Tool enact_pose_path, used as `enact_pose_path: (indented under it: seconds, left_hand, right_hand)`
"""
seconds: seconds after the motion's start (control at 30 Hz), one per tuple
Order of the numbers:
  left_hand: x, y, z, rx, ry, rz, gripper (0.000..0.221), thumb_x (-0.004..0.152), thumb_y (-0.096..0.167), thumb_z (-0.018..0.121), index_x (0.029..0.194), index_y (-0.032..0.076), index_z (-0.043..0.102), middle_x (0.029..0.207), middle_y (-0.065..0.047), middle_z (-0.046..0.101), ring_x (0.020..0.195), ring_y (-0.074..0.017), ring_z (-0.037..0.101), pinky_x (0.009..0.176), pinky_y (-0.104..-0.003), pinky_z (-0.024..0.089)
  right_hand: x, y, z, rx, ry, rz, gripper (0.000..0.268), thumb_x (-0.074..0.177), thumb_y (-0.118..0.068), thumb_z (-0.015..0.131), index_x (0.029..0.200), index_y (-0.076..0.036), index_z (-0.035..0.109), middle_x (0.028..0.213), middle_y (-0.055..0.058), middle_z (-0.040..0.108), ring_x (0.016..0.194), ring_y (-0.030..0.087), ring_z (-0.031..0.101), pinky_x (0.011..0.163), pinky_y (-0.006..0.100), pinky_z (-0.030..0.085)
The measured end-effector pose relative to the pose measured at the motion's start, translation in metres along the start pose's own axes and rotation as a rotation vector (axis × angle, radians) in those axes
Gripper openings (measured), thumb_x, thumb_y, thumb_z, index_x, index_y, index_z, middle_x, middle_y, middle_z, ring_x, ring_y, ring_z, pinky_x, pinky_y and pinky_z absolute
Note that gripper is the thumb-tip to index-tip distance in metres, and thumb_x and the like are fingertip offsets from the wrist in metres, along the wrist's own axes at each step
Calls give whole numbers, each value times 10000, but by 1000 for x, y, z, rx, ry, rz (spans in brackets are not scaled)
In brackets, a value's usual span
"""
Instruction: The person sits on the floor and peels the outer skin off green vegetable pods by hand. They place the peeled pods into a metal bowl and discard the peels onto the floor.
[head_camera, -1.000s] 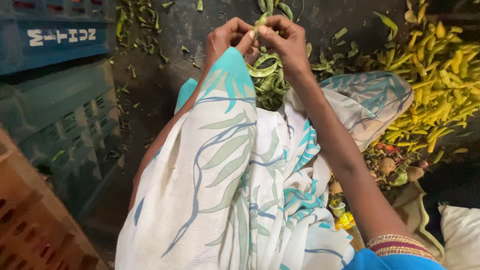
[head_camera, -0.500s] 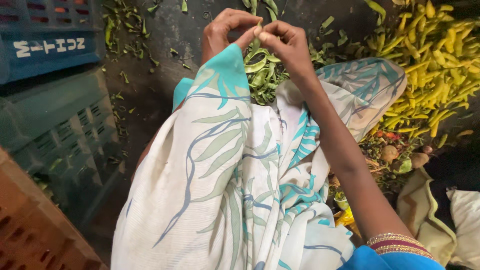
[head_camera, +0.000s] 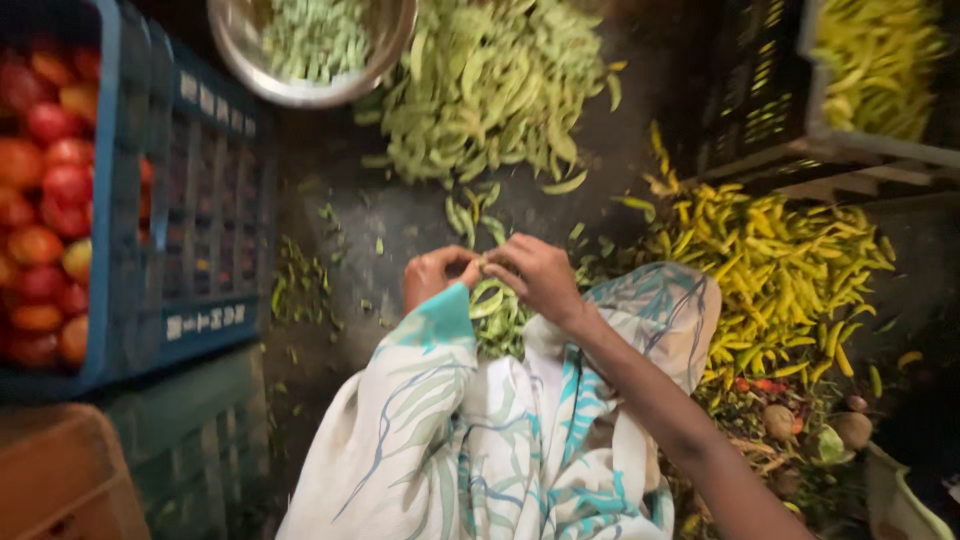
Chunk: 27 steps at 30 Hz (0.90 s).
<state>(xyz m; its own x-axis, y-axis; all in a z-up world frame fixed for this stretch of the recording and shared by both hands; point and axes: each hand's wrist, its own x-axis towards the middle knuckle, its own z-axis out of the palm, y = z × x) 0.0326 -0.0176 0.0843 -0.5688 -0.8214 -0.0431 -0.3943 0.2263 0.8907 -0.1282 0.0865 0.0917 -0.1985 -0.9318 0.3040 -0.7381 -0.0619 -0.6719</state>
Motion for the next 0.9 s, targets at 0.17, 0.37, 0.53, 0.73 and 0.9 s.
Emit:
enact_pose_path:
  seconds: [0.17, 0.37, 0.53, 0.73, 0.9]
  left_hand:
    - [20, -31, 32, -218, -133, -205, 151, 854, 147, 738, 886, 6, 781, 673, -85, 712, 593, -120, 626, 546, -286, 500]
    - [30, -69, 70, -1052, -469, -295, 180, 1017, 93, 633, 1000, -77, 689, 895, -101, 748, 679, -81, 610, 571, -201, 469]
    - [15, -42, 62, -876, -449, -406, 188, 967, 142, 657, 1055, -12, 718, 871, -31, 730, 746, -65, 662, 635, -235, 568]
    - [-4, 20, 34, -170, -229, 4, 156, 897, 150, 747, 951, 3, 750, 745, -56, 723, 682, -86, 654, 632, -277, 545]
    - [-2, 47, 35, -66, -263, 46, 152, 875, 159, 766, 916, 15, 743, 736, -76, 751, 674, -112, 692, 643, -303, 551]
  right_hand:
    - [-2, -6, -19, -88, 76, -91, 158, 876, -160, 774, 935, -62, 665, 844, 106, 617, 776, 298, 652, 657, 410, 529]
    - [-18, -6, -33, -63, 210, -156, 148, 882, -119, 782, 977, -56, 687, 806, 100, 596, 730, 285, 627, 628, 405, 508]
    - [-21, -3, -46, 129, 171, 22, 100, 922, -121, 743, 975, -64, 679, 871, 82, 643, 770, 244, 682, 649, 359, 551]
    - [-29, 6, -52, -135, 55, -64, 181, 888, -160, 744, 1039, -72, 695, 910, 94, 632, 853, 288, 661, 706, 390, 542]
    - [-36, 23, -55, -100, 0, -130, 182, 926, -237, 711, 1021, -89, 662, 924, 83, 602, 883, 291, 646, 724, 406, 537]
